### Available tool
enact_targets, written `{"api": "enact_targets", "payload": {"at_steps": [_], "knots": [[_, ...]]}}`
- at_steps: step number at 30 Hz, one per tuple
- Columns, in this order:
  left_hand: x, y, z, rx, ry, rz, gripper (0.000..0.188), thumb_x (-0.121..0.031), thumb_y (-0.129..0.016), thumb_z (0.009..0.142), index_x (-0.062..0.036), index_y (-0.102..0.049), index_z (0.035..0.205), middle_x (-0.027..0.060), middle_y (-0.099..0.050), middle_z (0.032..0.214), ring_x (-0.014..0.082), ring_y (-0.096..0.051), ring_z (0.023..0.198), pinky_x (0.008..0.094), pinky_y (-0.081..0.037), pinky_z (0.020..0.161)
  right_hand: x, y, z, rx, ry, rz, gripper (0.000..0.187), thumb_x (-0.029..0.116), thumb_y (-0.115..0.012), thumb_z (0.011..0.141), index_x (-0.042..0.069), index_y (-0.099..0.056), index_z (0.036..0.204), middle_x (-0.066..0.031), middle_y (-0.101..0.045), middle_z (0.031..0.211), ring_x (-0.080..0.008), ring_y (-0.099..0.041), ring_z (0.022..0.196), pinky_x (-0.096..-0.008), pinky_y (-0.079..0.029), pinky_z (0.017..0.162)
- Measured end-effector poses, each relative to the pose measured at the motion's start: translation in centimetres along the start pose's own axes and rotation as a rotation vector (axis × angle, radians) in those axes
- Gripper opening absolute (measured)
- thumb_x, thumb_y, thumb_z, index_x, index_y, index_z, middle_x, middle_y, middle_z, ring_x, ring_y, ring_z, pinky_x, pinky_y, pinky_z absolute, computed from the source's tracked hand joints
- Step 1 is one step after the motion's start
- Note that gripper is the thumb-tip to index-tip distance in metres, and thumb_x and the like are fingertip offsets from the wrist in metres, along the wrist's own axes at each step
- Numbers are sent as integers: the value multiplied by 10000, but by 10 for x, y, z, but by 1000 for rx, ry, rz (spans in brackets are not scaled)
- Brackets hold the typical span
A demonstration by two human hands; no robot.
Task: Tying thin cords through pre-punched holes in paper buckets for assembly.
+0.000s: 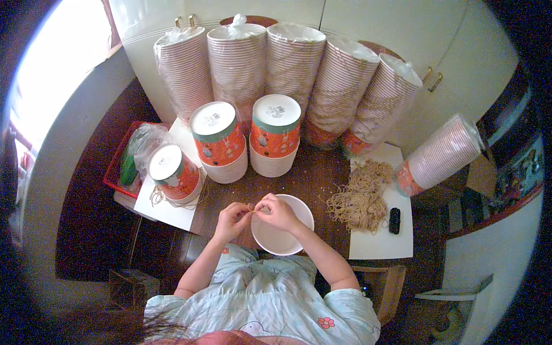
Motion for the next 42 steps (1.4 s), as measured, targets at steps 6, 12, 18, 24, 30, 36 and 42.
{"api": "enact_targets", "payload": {"at_steps": [6, 12, 18, 24, 30, 36, 42], "knots": [[3, -2, 0, 45, 21, 12, 132, -60, -635, 720, -3, -603, 836, 84, -589, 797, 158, -579, 670, 240, -454, 572, -1, -1, 0, 56, -47, -1, 113, 187, -643, 707, 95, -625, 769, -34, -541, 809, -155, -523, 713, -270, -417, 608], [3, -4, -3, 40, -1, 56, 119, -48, -640, 699, -1, -583, 792, 79, -581, 761, 146, -563, 634, 240, -449, 554, 1, 1, 1, 36, -46, -1, 86, 139, -642, 713, 78, -624, 770, -14, -534, 752, -93, -490, 626, -220, -390, 536], [12, -9, -9, 48, 68, -158, 95, -37, -636, 709, -16, -557, 757, 38, -575, 736, 76, -531, 648, 206, -430, 569, -3, -4, 2, 53, -46, 105, 70, 111, -616, 724, 53, -612, 763, -10, -519, 734, -81, -474, 622, -213, -380, 531], [29, -15, -13, 57, 213, -357, 90, -22, -612, 746, -9, -563, 821, 17, -585, 787, 64, -545, 687, 197, -450, 600, -2, -3, 3, 67, -73, 140, 93, 134, -614, 727, 46, -604, 756, -25, -516, 719, -100, -487, 616, -235, -394, 538], [17, -14, -10, 40, 255, -585, 174, -30, -633, 753, -17, -534, 896, 11, -572, 789, 63, -529, 722, 196, -437, 657, -5, -3, 2, 64, -88, 156, 136, 176, -619, 727, 43, -599, 744, -45, -523, 710, -135, -514, 622, -268, -418, 556], [23, -15, -10, 21, 258, -619, 156, -11, -616, 769, -12, -532, 900, 18, -577, 791, 75, -542, 726, 202, -445, 662, -6, -4, 2, 72, -67, 140, 143, 181, -614, 727, 40, -596, 745, -48, -531, 718, -138, -519, 626, -270, -421, 563], [23, -16, -12, 53, 248, -631, 180, -6, -603, 778, -8, -507, 930, 24, -568, 815, 83, -546, 766, 209, -444, 699, -5, -4, 2, 72, -115, 147, 145, 186, -611, 726, 44, -598, 750, -56, -540, 722, -151, -534, 641, -276, -424, 560]]}}
Point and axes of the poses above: each hand's wrist, its own z-axis towards the middle knuckle, its own y-axis out of the back of the hand, x = y × z, the point moved 4 cm from there along z, towards the middle knuckle
